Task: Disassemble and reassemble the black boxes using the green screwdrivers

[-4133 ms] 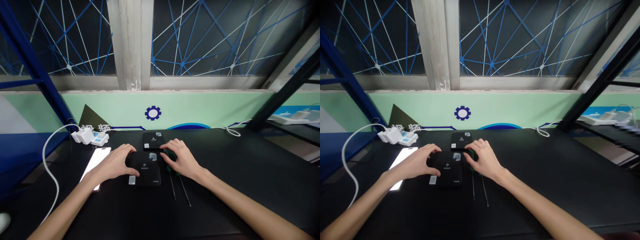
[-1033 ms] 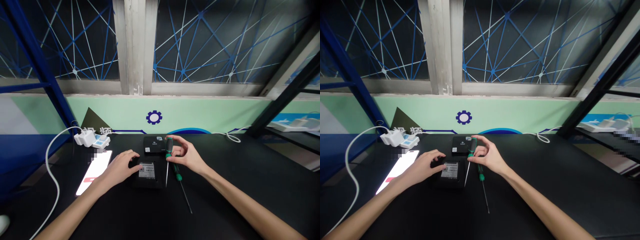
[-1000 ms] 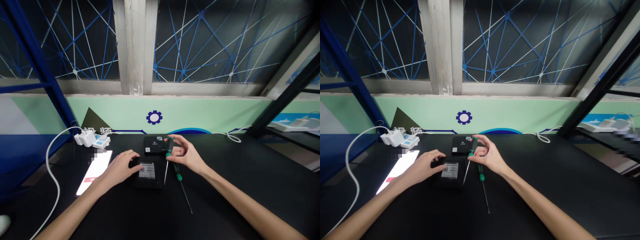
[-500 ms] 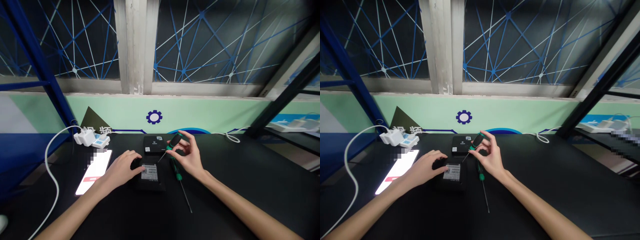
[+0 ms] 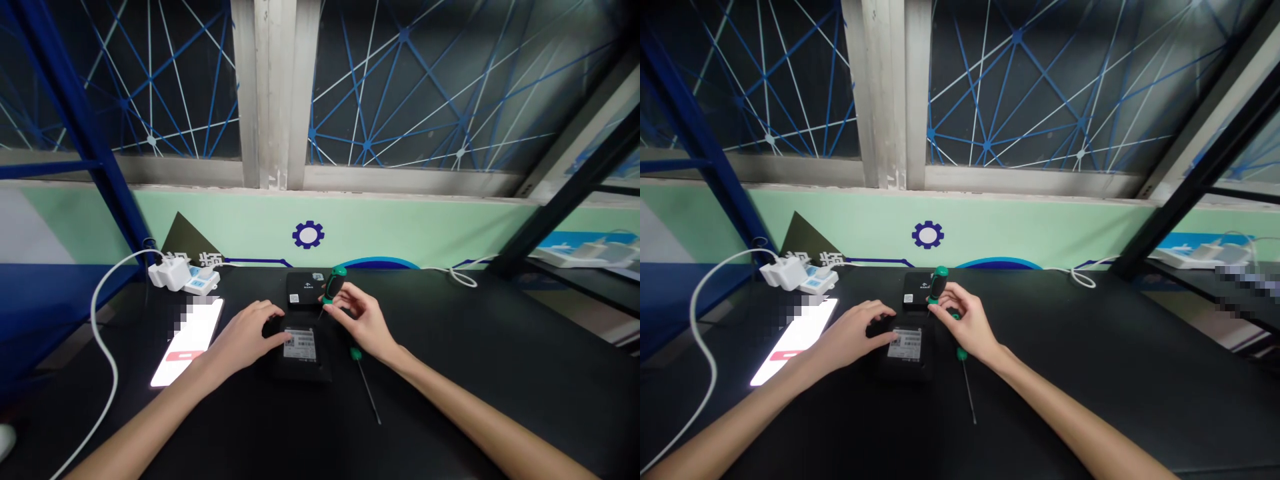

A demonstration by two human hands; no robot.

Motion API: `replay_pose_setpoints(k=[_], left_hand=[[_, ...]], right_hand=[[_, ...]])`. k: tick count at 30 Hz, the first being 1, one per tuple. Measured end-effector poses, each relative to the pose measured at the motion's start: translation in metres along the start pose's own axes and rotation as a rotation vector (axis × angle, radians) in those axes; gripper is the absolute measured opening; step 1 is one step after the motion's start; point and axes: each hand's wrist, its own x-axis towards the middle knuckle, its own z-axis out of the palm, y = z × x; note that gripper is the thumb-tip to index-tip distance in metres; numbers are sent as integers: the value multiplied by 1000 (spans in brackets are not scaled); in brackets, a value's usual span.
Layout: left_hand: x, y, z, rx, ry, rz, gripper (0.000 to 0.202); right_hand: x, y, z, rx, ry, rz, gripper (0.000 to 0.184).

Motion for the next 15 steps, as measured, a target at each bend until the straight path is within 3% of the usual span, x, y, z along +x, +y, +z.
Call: replay_pose_setpoints(k=[15], left_hand=[[0,1,0,0,11,-24,34]], right_hand=[[0,5,5,-27,42,97,39]])
